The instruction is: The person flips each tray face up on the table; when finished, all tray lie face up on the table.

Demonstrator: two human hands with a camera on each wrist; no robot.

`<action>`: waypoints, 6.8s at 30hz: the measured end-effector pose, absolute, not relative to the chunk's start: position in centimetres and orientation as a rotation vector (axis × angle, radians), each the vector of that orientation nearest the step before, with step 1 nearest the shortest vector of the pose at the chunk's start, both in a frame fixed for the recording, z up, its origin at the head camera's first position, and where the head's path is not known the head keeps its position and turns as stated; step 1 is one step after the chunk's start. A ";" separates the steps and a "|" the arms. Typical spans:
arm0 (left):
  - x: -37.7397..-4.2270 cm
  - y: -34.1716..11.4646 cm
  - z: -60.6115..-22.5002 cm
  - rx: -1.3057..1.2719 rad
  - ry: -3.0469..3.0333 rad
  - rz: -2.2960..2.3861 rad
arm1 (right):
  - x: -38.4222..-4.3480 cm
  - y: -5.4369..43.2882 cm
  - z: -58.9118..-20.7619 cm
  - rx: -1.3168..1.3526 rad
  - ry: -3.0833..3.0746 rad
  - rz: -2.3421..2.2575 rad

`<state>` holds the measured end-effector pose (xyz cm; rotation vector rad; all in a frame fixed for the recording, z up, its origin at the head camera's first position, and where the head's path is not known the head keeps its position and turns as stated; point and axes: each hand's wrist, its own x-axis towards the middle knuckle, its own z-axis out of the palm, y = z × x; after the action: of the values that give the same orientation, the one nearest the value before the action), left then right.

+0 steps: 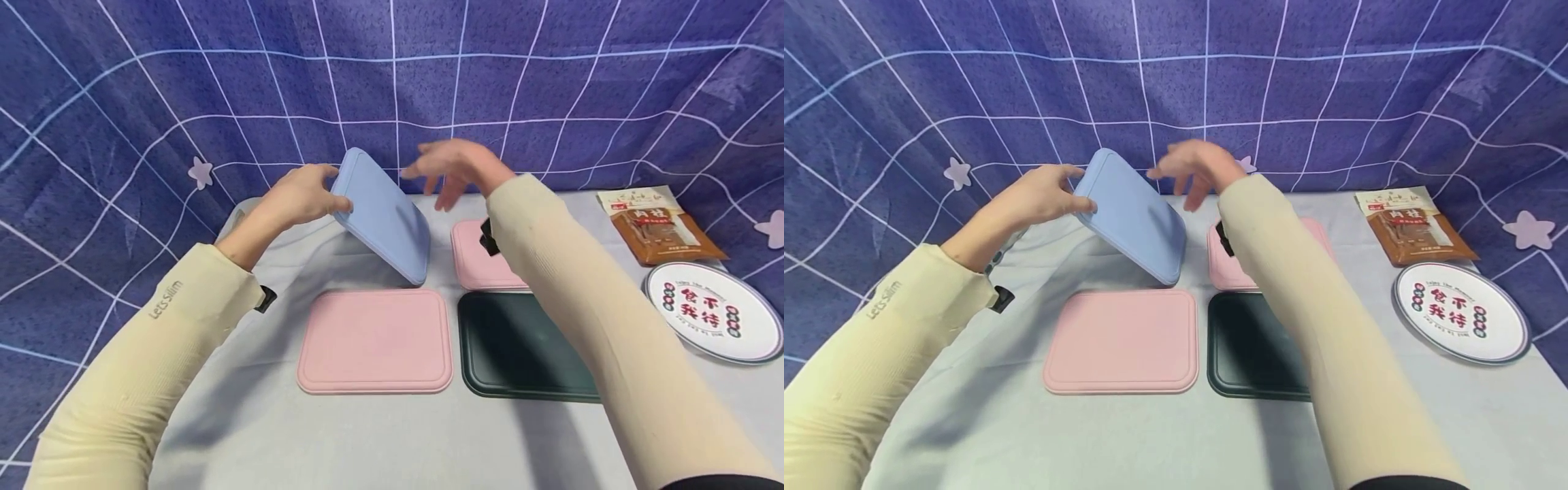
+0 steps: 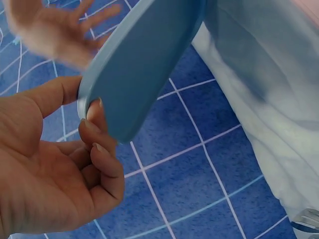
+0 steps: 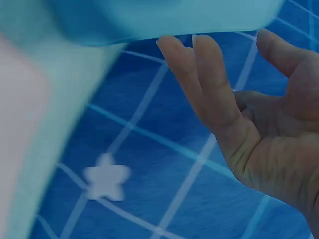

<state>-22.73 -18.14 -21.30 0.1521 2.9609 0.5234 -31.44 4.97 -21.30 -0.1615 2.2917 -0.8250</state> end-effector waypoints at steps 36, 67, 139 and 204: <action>-20.5 -13.7 -20.2 0.204 3.094 0.395 | -30.3 -1.0 -17.1 -0.101 2.277 -0.838; -21.6 -21.5 -24.8 0.246 2.650 0.771 | -32.1 17.4 -20.0 -0.137 2.005 -1.287; -24.8 -28.5 -36.0 0.070 2.174 1.302 | -30.5 12.4 -36.6 -0.153 1.841 -1.363; -25.3 -28.8 -37.3 0.088 2.156 1.112 | -30.4 9.7 -35.8 -0.095 1.995 -1.030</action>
<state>-25.27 -28.77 -37.33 0.0880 2.1560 1.1121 -30.42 9.71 -35.84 -0.0952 1.9952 -1.0296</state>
